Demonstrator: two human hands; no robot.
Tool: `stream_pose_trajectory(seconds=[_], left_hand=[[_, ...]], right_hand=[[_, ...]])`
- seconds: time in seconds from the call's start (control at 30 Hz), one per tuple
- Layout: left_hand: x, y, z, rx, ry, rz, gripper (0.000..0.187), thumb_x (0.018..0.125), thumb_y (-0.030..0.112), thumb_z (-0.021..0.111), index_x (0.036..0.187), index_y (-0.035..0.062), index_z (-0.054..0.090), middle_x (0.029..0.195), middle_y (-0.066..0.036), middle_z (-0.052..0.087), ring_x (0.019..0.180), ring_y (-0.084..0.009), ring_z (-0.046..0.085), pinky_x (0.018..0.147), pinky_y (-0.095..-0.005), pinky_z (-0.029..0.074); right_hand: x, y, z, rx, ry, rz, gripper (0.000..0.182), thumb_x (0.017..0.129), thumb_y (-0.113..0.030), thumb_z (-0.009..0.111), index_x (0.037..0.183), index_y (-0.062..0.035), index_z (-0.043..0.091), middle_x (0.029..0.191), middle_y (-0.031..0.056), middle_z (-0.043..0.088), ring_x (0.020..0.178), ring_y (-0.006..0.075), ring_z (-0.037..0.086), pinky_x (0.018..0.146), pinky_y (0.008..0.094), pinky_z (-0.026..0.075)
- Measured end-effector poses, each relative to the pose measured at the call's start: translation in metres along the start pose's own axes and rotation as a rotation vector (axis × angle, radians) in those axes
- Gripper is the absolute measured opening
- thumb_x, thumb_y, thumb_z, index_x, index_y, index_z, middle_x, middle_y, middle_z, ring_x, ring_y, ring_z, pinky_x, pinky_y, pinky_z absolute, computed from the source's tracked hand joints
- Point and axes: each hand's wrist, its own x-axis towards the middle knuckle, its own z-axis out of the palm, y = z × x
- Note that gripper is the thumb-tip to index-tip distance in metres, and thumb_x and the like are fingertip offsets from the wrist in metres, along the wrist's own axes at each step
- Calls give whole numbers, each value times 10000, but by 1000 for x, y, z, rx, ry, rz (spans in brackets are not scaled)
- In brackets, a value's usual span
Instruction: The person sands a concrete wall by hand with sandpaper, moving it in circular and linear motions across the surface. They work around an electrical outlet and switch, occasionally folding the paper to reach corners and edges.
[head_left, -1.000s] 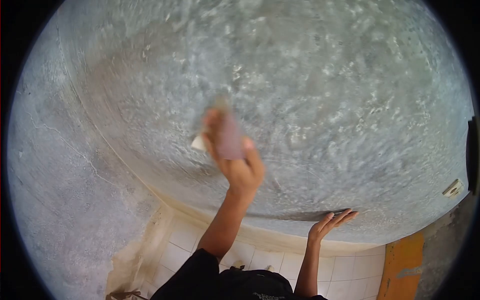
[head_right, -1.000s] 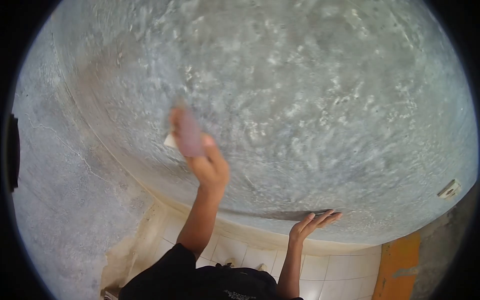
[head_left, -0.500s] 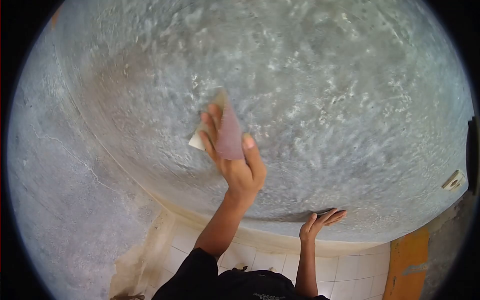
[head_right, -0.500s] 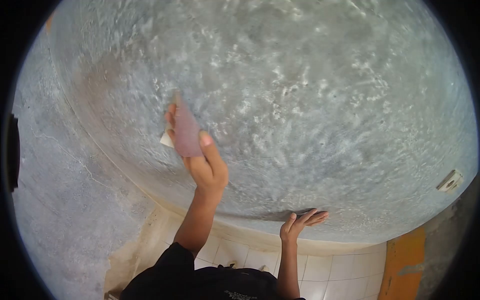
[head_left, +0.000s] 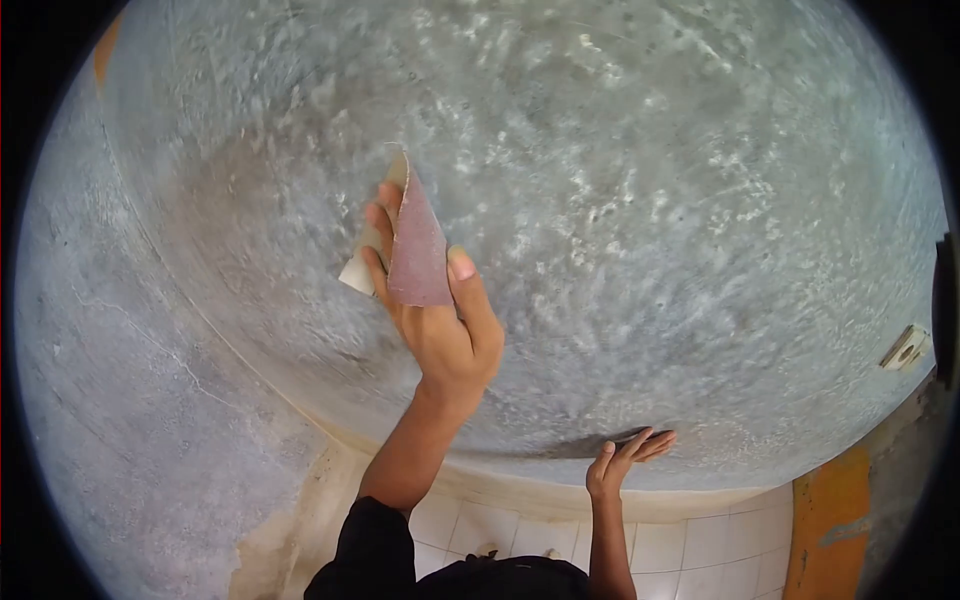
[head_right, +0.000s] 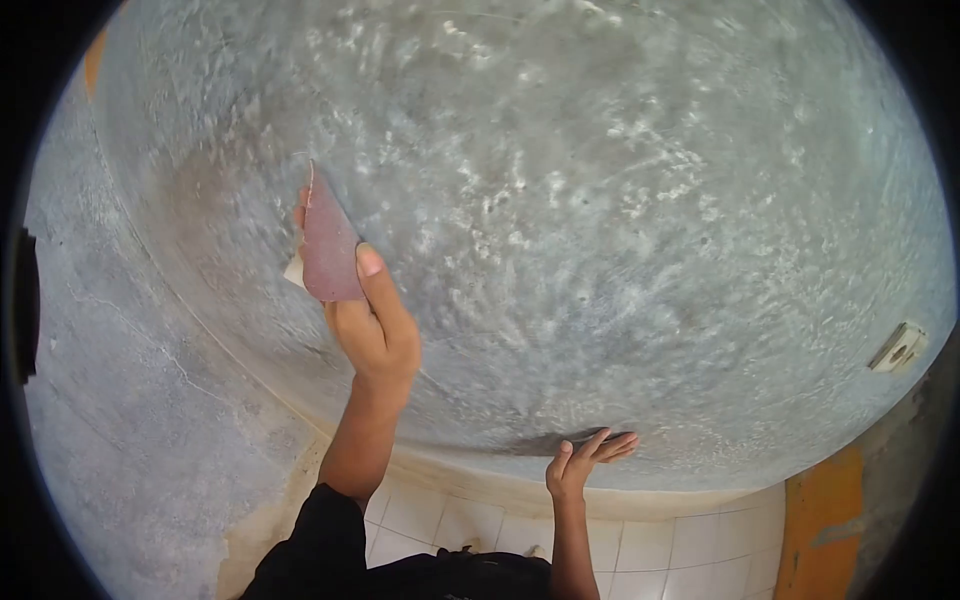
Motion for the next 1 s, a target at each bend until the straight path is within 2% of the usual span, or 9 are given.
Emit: stream_pose_trajectory(seconds=[0.13, 0.23, 0.37, 0.5, 0.6, 0.67, 0.73, 0.83, 1.0], left_hand=[[5, 22, -4, 228, -287, 292, 523, 988, 216, 423, 1444, -39, 420, 1532, -175, 384, 1475, -315, 257, 1202, -519, 22], [31, 9, 5, 18, 66, 94, 493, 975, 245, 451, 1432, 66, 494, 1508, -114, 443, 1450, -285, 329, 1202, -522, 53], [32, 32, -4, 281, -374, 474, 515, 1001, 170, 412, 1400, -154, 392, 1521, -260, 356, 1472, -364, 241, 1194, -510, 95], [53, 13, 8, 145, -11, 215, 515, 970, 273, 450, 1397, -9, 507, 1509, -136, 436, 1462, -287, 303, 1200, -490, 122], [34, 38, 5, 266, -327, 466, 505, 983, 230, 421, 1469, 99, 446, 1515, -134, 423, 1468, -279, 285, 1215, -493, 52], [48, 23, 7, 65, -195, 255, 523, 973, 284, 447, 1482, 164, 429, 1533, -101, 399, 1466, -285, 287, 1218, -499, 78], [59, 24, 9, 114, -94, 237, 526, 967, 288, 460, 1480, 173, 429, 1540, -95, 389, 1463, -282, 294, 1213, -510, 100], [44, 44, 4, 278, -379, 559, 506, 976, 226, 448, 1454, 60, 457, 1531, -141, 399, 1464, -305, 291, 1190, -542, 131], [73, 30, 7, 193, -189, 372, 501, 962, 254, 473, 1440, 104, 486, 1514, -98, 437, 1435, -283, 357, 1182, -548, 157]], right_hand=[[-2, 4, -2, 19, -11, -6, 706, 1044, -416, 302, 1574, -121, -57, 1582, 244, -235, 1449, 455, -228, 1094, 649, -153], [-1, 5, 1, 30, -19, -18, 709, 1039, -399, 320, 1575, -125, -54, 1577, 260, -233, 1442, 471, -232, 1082, 665, -161], [-2, 2, -3, 31, -30, -20, 709, 1037, -398, 327, 1577, -136, -51, 1576, 266, -231, 1442, 481, -224, 1080, 669, -160], [-6, 6, 1, -10, -16, -14, 705, 1043, -418, 308, 1575, -112, -38, 1583, 274, -200, 1456, 475, -186, 1103, 655, -119], [-5, 5, -2, -13, -33, -22, 705, 1042, -420, 309, 1576, -112, -33, 1580, 277, -203, 1453, 483, -185, 1101, 660, -119], [-3, 9, -2, -8, -30, -33, 707, 1042, -421, 308, 1575, -108, -35, 1579, 280, -204, 1451, 486, -187, 1098, 662, -121], [-9, 3, -1, -2, -34, -11, 710, 1041, -422, 308, 1574, -103, -36, 1577, 285, -203, 1449, 489, -188, 1096, 664, -123], [-5, 6, -2, 4, -46, -13, 715, 1038, -415, 318, 1574, -100, -36, 1574, 292, -204, 1444, 498, -193, 1088, 672, -132], [-8, 9, 0, 34, -42, -18, 725, 1029, -409, 342, 1576, -105, -27, 1568, 303, -208, 1435, 513, -202, 1072, 690, -146]])
